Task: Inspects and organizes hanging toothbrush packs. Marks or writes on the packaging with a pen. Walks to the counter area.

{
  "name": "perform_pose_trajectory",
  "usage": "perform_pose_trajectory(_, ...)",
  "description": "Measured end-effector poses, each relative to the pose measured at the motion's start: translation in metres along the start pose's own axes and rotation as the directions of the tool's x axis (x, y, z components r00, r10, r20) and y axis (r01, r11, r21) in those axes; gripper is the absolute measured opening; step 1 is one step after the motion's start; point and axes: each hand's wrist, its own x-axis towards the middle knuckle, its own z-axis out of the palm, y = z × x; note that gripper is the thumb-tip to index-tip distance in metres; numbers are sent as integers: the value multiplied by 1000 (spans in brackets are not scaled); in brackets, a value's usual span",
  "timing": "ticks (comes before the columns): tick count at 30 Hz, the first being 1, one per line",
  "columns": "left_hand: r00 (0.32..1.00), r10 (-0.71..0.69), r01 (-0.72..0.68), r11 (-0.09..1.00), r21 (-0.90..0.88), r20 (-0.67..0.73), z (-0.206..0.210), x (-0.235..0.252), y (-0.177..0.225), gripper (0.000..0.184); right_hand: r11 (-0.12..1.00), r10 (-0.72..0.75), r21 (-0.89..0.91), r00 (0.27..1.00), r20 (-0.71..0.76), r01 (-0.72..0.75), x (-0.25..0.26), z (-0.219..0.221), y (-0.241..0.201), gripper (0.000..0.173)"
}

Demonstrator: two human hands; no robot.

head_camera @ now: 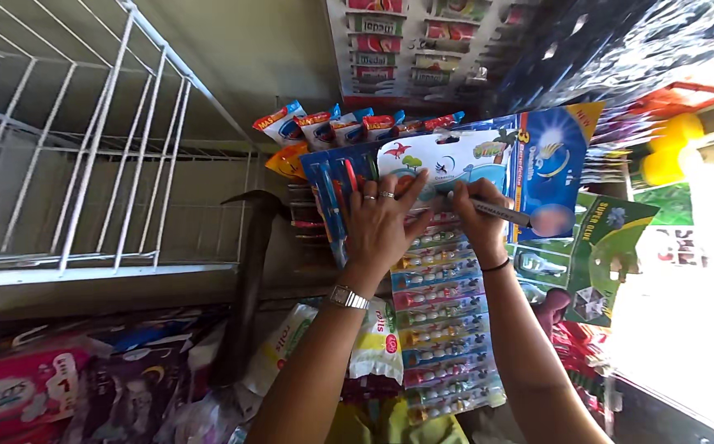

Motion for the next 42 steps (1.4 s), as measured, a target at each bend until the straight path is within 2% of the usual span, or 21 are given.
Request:
perform_pose_trajectory(4,1000,2,-2,1000,4,1,1,0,0,60,1000,20,4,1000,-2,-20,1,0,-3,22)
perform_pose_trajectory(7,1000,2,-2,1000,-6,-1,0,0,-1,60,999,-9,-51,1000,-5,8,0,1,0,21)
perform_pose_trajectory(12,1000,4,-4,1000,-17,7,-1,0,0,60,999,-37,-41,999,-17,36,-1,0,3,21)
perform_pose_trajectory(21,1000,2,-2,1000,5,-2,1,-1,0,60,1000,13,-15,1000,0,-13,1,0,-1,22)
perform_pose_trajectory(24,1000,-1,1,1000,-2,2,1,-1,-1,60,996,68,53,998,-15,-67,2,-6,-6,23)
perform_pose_trajectory(38,1000,-5,5,1000,-14,-9,3,0,-1,59,998,-15,61,999,-35,17,7,-4,14,21)
perform_pose_trajectory(42,1000,-6,6,1000,-15,-1,1,0,-1,60,997,58,55,998,-18,-57,4,-9,4,21)
